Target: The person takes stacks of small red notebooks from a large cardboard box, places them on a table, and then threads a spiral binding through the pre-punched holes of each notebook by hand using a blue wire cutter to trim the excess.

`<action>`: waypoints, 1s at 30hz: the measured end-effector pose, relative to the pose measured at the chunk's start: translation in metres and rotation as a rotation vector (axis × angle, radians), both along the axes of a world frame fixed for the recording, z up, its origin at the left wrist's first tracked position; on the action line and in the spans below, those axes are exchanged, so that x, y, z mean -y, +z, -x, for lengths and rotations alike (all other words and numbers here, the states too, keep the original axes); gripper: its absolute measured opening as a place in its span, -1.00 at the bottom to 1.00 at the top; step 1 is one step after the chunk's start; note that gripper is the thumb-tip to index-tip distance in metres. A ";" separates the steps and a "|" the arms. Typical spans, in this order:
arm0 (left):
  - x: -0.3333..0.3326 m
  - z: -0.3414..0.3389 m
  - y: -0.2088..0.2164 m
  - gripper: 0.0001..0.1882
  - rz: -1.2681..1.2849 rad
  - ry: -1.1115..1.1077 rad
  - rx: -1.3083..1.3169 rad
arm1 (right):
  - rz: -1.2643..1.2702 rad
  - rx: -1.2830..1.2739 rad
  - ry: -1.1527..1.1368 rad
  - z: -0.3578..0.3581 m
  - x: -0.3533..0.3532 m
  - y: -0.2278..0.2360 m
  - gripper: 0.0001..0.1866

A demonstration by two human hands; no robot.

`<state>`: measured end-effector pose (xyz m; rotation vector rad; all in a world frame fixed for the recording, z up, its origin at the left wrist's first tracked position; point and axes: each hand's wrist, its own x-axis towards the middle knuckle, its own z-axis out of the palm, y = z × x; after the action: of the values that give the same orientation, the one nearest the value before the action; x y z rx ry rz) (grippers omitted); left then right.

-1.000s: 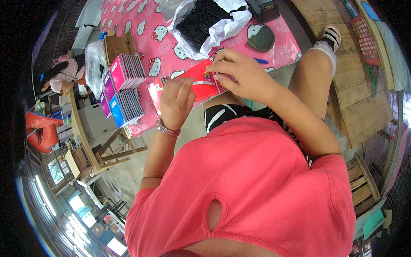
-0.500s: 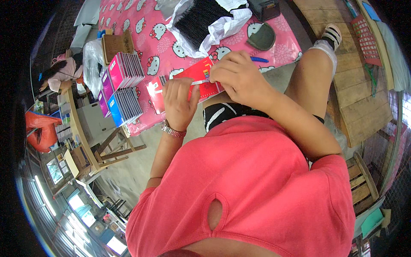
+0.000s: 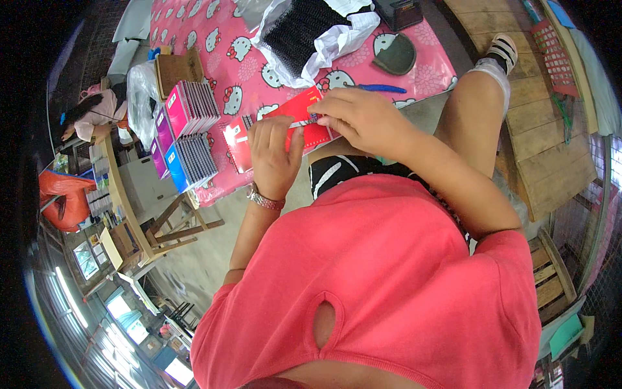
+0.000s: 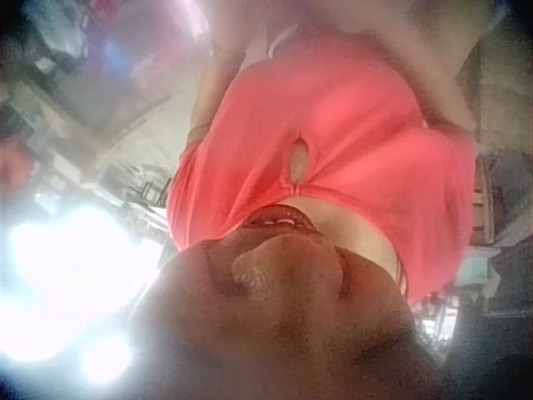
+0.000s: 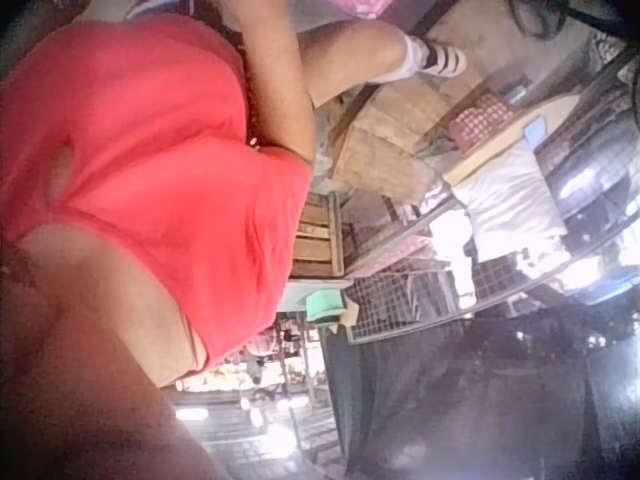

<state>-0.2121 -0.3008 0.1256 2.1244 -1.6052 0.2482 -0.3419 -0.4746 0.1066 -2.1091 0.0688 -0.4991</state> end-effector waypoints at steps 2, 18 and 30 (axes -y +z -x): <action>0.002 0.003 -0.001 -0.75 -0.002 0.014 0.003 | 0.013 0.007 -0.008 0.002 -0.002 0.007 -0.76; -0.008 -0.002 -0.008 -0.72 -0.012 -0.108 -0.068 | 0.234 -0.323 -0.262 -0.010 0.065 -0.005 -0.63; -0.018 0.001 -0.016 -0.64 -0.059 0.139 -0.081 | -0.608 -0.368 0.712 -0.028 0.060 0.028 -0.56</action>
<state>-0.2127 -0.2827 0.1092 2.2642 -1.4388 0.1585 -0.3143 -0.5351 0.1342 -1.4617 -0.2799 0.3109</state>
